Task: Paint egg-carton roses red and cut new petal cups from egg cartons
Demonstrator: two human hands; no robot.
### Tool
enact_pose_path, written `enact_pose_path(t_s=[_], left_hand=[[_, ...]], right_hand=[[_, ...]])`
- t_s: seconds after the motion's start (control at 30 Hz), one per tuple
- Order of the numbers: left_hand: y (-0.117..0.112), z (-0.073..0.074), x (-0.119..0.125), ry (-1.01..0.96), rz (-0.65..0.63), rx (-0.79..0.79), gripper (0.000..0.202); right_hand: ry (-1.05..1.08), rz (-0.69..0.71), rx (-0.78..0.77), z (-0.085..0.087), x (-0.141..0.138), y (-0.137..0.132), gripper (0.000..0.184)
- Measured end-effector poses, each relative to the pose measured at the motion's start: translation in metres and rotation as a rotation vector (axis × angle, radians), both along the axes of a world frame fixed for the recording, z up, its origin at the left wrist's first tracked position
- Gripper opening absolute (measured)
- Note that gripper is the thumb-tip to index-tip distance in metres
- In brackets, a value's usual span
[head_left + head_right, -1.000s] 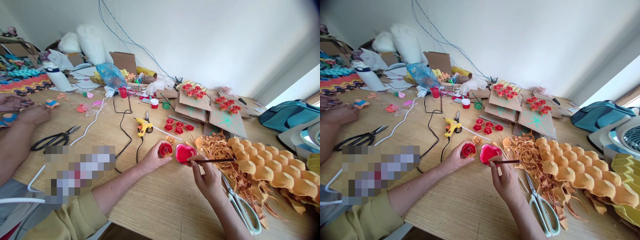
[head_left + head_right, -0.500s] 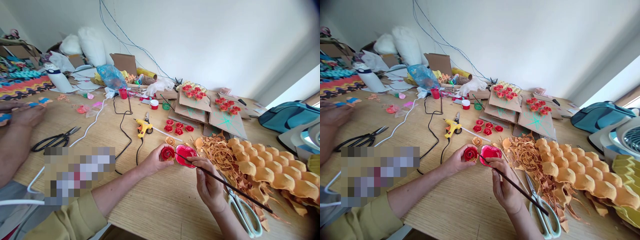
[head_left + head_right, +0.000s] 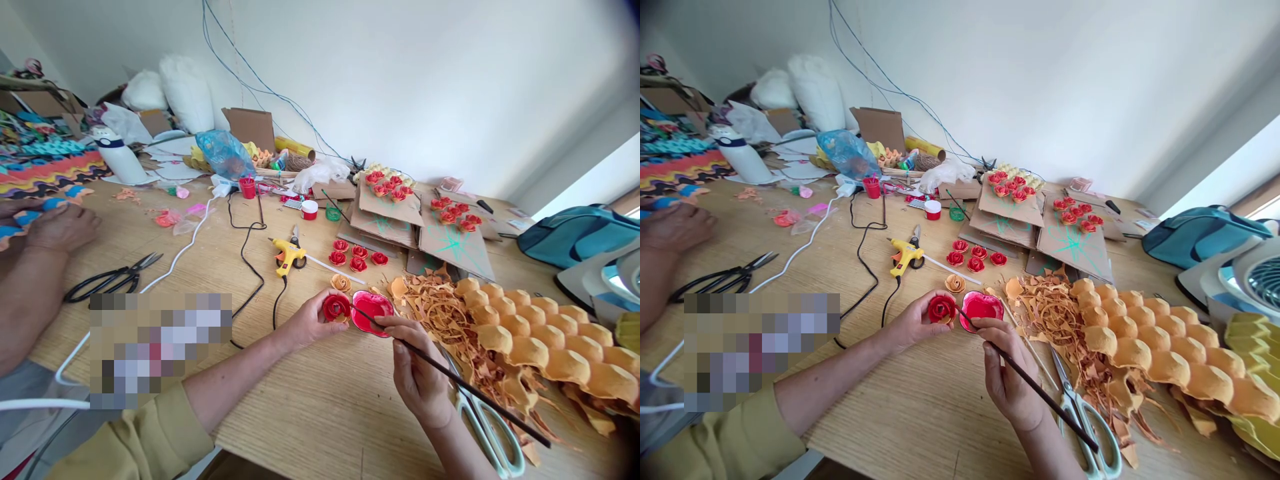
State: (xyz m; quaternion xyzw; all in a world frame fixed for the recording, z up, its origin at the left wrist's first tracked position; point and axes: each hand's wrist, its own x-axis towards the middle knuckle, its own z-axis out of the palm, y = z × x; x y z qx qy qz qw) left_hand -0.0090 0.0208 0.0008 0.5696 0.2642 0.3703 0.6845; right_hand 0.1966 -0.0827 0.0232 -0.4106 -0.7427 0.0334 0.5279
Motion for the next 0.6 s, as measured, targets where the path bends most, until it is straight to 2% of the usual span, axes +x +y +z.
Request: enact_pose_path(t_s=[0.23,0.43,0.6], left_hand=[[-0.0002,0.0016,-0.0005,-0.009,-0.004,0.000,0.054],[0.0002,-0.0002,0.0002,-0.033,-0.031,0.006,0.052],[-0.0009,0.0029,0.0000,-0.020,-0.019,-0.008,0.053]], right_hand=[[0.030,0.019,-0.048,-0.0037,0.0019,0.0003,0.025],[0.136,-0.017,0.001,-0.0030,0.0007,0.0029,0.024],[0.117,-0.023,-0.046,-0.0010,-0.0004,0.0038,0.021]])
